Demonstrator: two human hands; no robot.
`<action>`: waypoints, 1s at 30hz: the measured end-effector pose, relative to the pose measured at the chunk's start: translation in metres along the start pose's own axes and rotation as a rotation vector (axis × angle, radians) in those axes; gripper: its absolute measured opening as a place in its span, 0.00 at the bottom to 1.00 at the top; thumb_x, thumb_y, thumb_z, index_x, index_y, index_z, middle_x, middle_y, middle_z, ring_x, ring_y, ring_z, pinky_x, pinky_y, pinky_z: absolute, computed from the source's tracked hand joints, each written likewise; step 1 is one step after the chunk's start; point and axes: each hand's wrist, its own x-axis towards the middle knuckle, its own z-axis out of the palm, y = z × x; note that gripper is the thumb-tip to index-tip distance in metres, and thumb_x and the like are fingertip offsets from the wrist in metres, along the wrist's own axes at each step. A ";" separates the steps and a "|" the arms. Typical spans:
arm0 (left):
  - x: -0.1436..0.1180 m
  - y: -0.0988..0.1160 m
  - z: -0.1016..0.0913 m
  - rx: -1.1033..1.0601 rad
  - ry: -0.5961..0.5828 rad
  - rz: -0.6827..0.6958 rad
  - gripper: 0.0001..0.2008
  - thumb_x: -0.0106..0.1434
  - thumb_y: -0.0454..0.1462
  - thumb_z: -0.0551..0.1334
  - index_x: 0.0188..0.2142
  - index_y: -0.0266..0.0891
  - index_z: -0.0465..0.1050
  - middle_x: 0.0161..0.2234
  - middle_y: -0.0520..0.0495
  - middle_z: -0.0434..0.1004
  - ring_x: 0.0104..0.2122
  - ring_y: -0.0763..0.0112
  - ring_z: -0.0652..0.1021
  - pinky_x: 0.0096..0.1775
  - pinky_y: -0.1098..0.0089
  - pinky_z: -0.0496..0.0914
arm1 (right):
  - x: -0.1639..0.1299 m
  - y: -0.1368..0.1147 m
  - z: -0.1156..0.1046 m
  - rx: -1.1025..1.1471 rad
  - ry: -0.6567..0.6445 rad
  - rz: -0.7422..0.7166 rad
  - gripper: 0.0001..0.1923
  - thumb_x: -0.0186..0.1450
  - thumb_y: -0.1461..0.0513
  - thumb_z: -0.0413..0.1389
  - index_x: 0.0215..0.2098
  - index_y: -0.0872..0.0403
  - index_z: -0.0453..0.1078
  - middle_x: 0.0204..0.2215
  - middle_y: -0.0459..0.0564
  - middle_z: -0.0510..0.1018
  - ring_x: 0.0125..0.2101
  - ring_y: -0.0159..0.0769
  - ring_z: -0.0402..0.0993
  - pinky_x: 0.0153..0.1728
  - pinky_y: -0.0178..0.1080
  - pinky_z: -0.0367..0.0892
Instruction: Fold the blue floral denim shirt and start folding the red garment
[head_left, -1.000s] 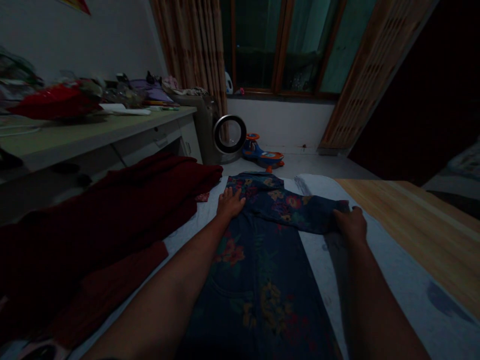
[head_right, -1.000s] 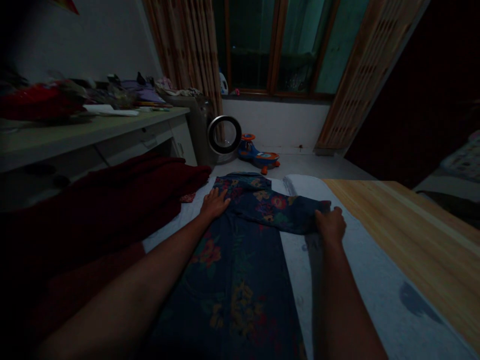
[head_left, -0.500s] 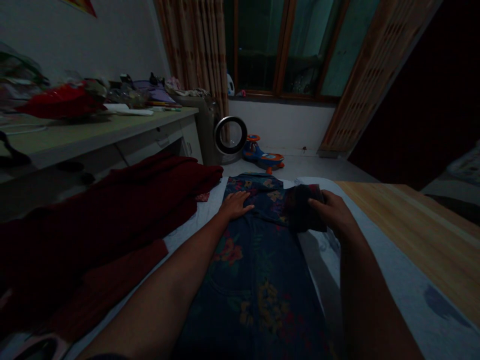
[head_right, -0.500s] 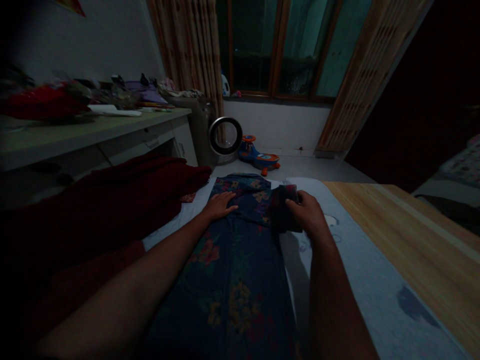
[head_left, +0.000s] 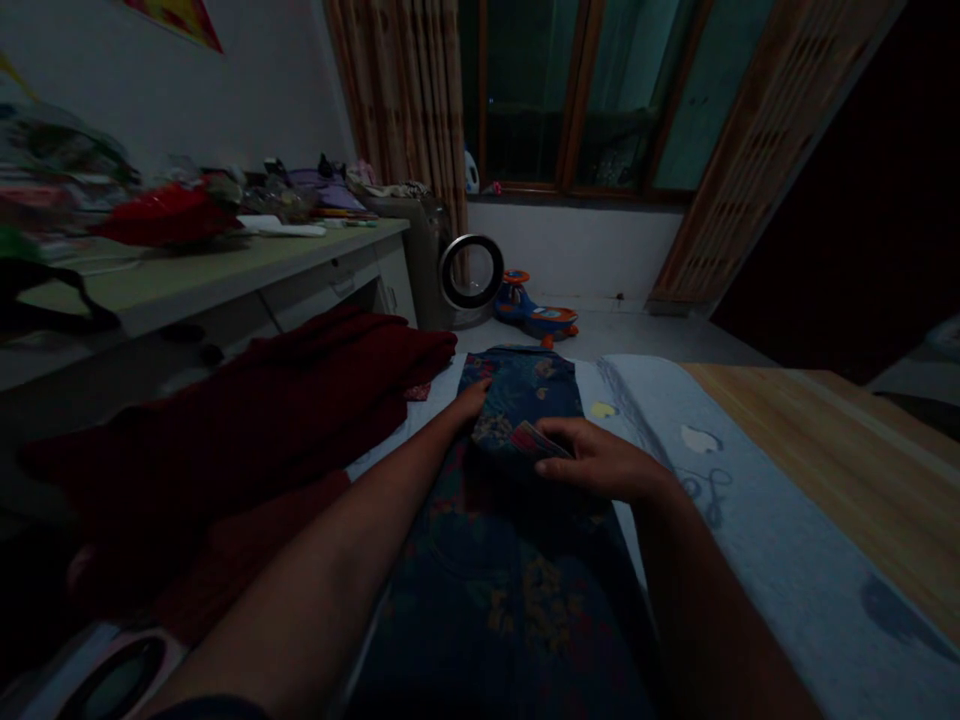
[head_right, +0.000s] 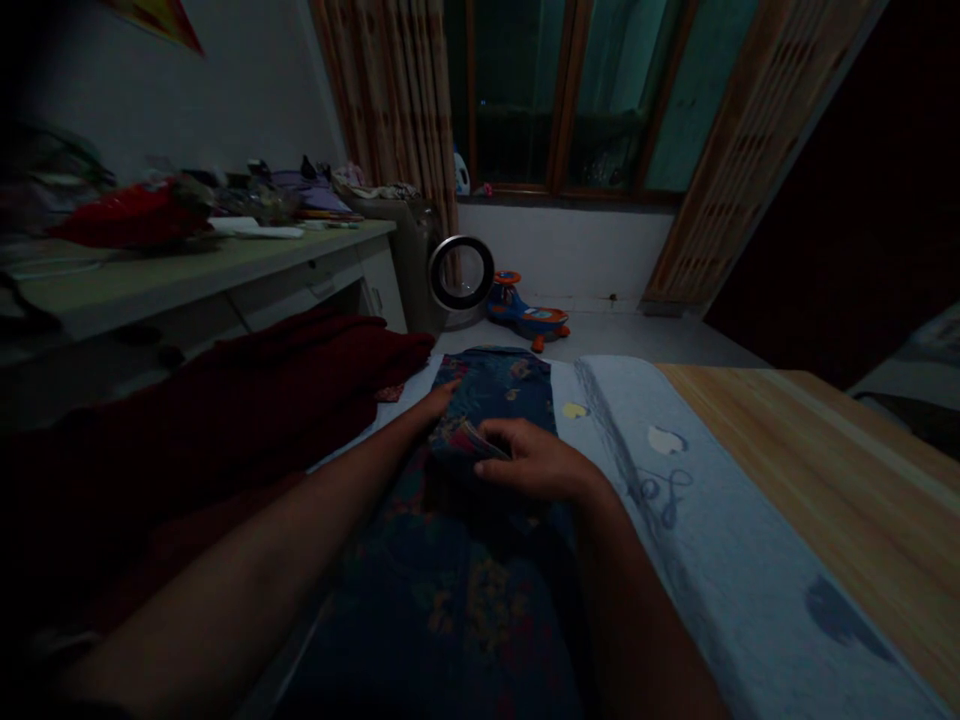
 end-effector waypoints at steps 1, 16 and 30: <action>-0.004 0.001 -0.003 -0.101 0.023 -0.032 0.23 0.65 0.47 0.55 0.54 0.38 0.71 0.54 0.43 0.74 0.52 0.58 0.74 0.52 0.61 0.67 | 0.002 -0.001 0.003 -0.033 -0.044 -0.022 0.13 0.62 0.57 0.57 0.42 0.56 0.69 0.37 0.47 0.75 0.36 0.34 0.71 0.37 0.36 0.67; -0.182 0.030 -0.009 -0.837 -0.023 -0.417 0.33 0.54 0.33 0.66 0.58 0.40 0.58 0.41 0.46 0.77 0.32 0.68 0.79 0.33 0.70 0.74 | -0.001 -0.015 0.071 -0.394 -0.262 -0.086 0.11 0.61 0.63 0.57 0.42 0.56 0.70 0.36 0.48 0.75 0.35 0.35 0.70 0.36 0.35 0.63; -0.257 0.039 0.005 -0.764 -0.007 -0.390 0.32 0.48 0.31 0.66 0.54 0.42 0.66 0.41 0.46 0.77 0.32 0.68 0.79 0.35 0.70 0.73 | 0.007 0.099 0.014 -0.838 0.550 0.499 0.18 0.66 0.62 0.51 0.53 0.54 0.69 0.50 0.59 0.74 0.48 0.44 0.70 0.46 0.40 0.62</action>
